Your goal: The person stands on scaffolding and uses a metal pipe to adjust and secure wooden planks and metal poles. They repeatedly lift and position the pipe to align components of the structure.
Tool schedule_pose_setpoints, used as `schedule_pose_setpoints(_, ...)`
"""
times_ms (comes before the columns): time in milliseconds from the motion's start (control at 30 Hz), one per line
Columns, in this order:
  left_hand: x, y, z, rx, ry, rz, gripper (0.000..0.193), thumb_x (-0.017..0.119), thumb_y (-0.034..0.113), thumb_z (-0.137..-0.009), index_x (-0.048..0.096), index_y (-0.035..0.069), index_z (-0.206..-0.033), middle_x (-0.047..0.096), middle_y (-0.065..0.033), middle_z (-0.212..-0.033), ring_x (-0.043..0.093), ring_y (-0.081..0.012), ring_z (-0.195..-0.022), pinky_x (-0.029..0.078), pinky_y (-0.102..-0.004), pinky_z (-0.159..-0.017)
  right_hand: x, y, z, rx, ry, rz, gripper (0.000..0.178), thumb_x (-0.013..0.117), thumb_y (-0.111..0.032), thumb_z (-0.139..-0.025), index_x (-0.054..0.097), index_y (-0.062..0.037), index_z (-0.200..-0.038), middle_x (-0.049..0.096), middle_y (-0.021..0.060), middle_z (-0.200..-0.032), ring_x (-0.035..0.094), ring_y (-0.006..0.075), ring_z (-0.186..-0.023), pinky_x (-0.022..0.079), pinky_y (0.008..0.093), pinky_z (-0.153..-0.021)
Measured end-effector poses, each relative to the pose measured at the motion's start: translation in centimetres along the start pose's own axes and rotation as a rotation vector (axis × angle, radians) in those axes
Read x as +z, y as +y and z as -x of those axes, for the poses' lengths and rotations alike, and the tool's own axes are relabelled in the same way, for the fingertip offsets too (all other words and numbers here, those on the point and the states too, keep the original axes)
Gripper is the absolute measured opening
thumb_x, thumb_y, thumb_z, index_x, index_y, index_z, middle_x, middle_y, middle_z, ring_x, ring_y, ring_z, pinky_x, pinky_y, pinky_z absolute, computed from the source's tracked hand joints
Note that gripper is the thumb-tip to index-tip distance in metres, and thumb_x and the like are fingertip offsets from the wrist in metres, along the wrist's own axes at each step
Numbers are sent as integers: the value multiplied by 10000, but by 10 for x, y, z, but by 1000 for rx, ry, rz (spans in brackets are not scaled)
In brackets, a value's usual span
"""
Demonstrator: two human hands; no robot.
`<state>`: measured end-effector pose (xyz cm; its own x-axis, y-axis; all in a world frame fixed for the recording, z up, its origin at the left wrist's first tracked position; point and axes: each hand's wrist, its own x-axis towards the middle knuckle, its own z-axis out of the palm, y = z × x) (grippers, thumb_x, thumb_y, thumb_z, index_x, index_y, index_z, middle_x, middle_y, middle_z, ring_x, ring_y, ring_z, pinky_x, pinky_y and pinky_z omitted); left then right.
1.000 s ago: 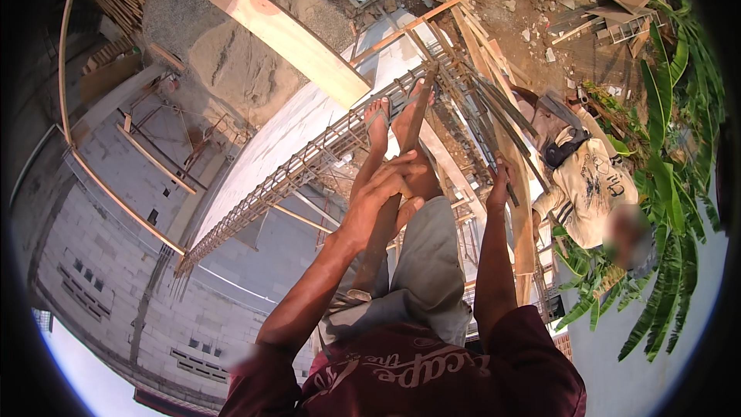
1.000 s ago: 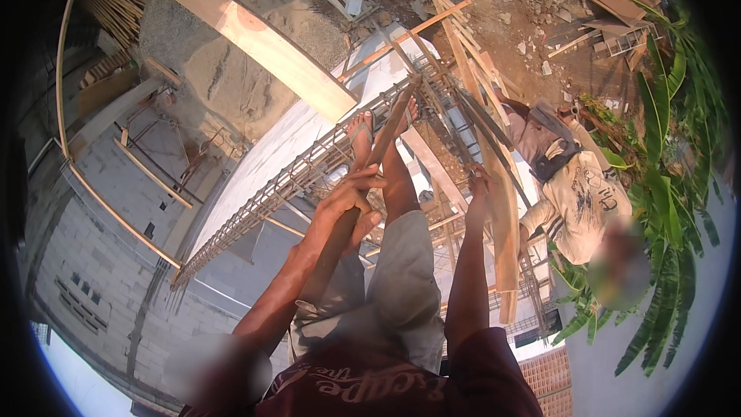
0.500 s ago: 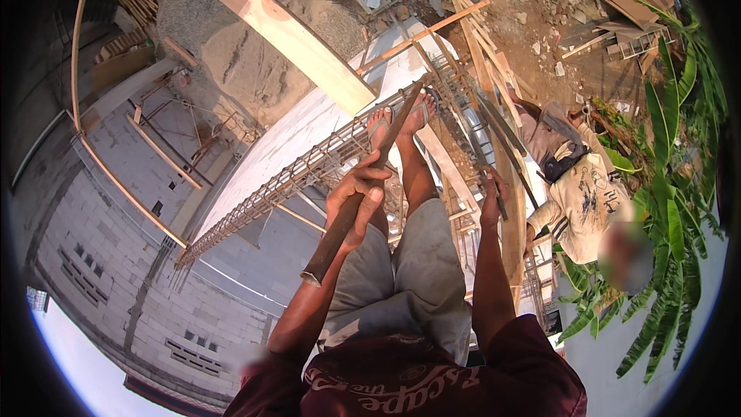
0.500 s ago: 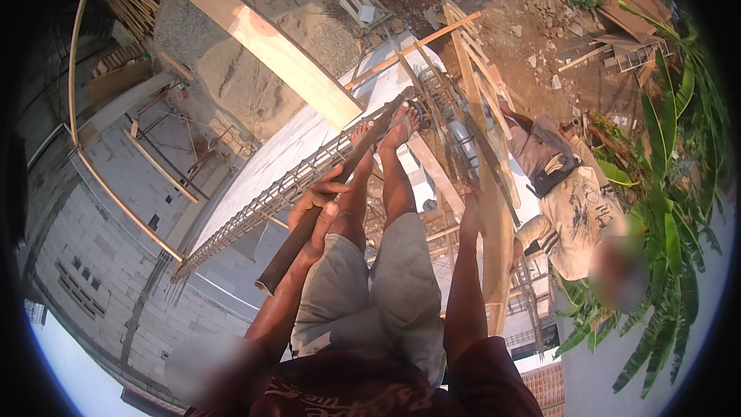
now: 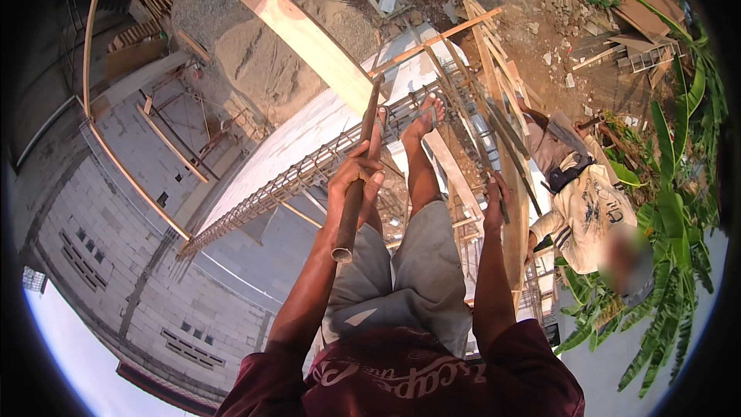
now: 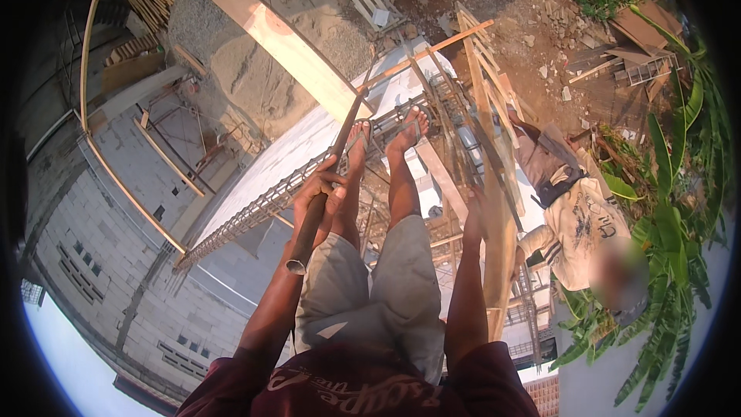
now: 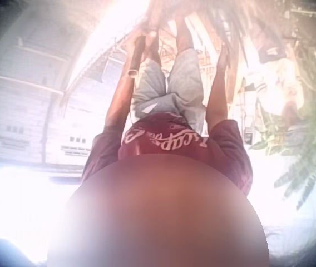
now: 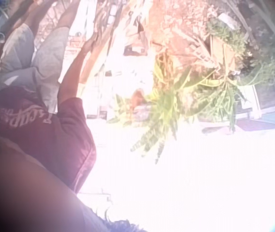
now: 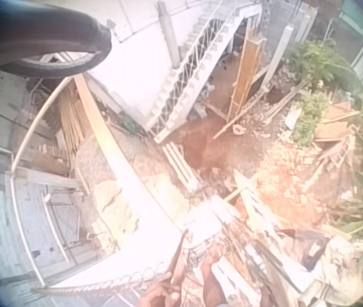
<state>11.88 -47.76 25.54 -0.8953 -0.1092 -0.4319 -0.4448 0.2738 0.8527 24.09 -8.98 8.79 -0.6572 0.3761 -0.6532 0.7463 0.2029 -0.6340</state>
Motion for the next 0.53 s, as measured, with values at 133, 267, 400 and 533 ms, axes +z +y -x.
schedule_pose_setpoints(133, -5, -14, 8, -32, -31, 12, 230, 707, 133, -967, 588, 37, -795, 713, -133, -1037, 550, -357, -1350, 427, -492, -1104, -2, -2, 8, -15, 13, 56, 468, 669, -253, -1013, 577, 26, -1378, 613, 136, -1317, 575, 223, -1235, 469, 359, -1044)
schedule_pose_setpoints(267, -14, -20, 9, -61, -75, 45, 215, 691, 118, -978, 586, 49, -803, 710, -134, -1063, 541, -342, -1361, 417, -488, -1114, -1, -25, 20, 37, 23, 18, 536, 731, -244, -964, 551, 43, -1380, 618, 141, -1273, 595, 219, -1183, 492, 370, -1030)
schedule_pose_setpoints(400, -15, -19, 15, -72, -98, 61, 198, 693, 101, -973, 593, 35, -815, 714, -152, -1068, 551, -346, -1352, 430, -486, -1104, -2, -30, 29, 87, 8, -92, 563, 741, -217, -950, 521, 40, -1401, 618, 152, -1272, 611, 238, -1160, 497, 389, -1037)
schedule_pose_setpoints(533, -12, -16, 18, -67, -166, 81, 187, 704, 111, -967, 615, 18, -831, 716, -170, -1109, 547, -367, -1362, 434, -482, -1114, -7, -13, 32, 214, -12, -283, 691, 751, -227, -938, 418, -19, -1506, 587, 169, -1335, 598, 281, -1279, 478, 443, -1074)
